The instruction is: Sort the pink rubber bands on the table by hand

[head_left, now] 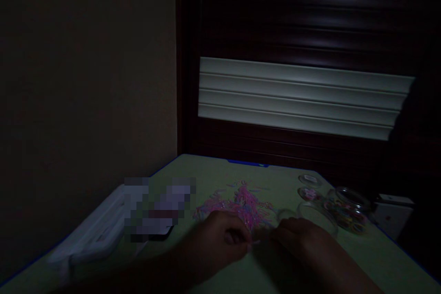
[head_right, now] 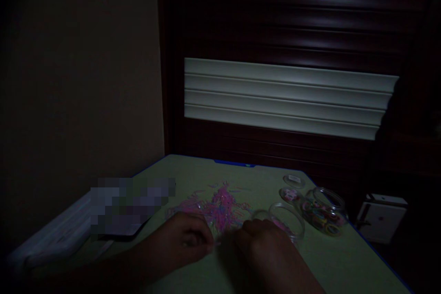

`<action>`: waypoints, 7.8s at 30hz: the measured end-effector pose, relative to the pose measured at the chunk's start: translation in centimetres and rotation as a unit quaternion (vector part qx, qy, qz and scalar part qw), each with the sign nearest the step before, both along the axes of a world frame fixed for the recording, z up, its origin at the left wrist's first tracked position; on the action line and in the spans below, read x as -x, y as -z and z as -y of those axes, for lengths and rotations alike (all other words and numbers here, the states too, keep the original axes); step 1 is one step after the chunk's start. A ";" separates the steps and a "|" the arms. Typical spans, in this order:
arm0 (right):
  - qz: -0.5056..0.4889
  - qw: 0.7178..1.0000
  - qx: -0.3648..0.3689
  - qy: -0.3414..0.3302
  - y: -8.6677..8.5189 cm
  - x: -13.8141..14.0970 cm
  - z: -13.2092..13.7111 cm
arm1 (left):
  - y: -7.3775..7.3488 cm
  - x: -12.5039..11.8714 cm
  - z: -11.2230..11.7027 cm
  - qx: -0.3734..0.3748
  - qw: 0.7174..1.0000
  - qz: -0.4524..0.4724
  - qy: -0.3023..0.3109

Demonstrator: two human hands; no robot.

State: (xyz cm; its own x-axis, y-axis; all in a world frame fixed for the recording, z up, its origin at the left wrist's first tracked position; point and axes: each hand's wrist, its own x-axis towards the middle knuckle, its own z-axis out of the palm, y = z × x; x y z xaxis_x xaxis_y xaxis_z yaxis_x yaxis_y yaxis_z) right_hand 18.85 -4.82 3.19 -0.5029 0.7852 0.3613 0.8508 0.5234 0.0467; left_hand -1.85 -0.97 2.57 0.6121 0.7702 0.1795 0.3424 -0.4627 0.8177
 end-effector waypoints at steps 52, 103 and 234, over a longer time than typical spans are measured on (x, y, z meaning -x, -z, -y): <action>0.021 0.995 -0.076 0.063 -1.7 -1.0 0.7 | 3.0 -1.3 -0.4 0.155 0.981 0.119 0.019; -0.032 0.970 -0.080 0.226 -2.3 -2.5 0.9 | 3.2 -1.3 -0.6 0.152 0.984 0.091 0.004; -0.034 0.999 0.034 -0.018 -0.2 1.9 0.6 | 3.1 -1.0 -1.3 -0.088 0.996 0.004 -0.002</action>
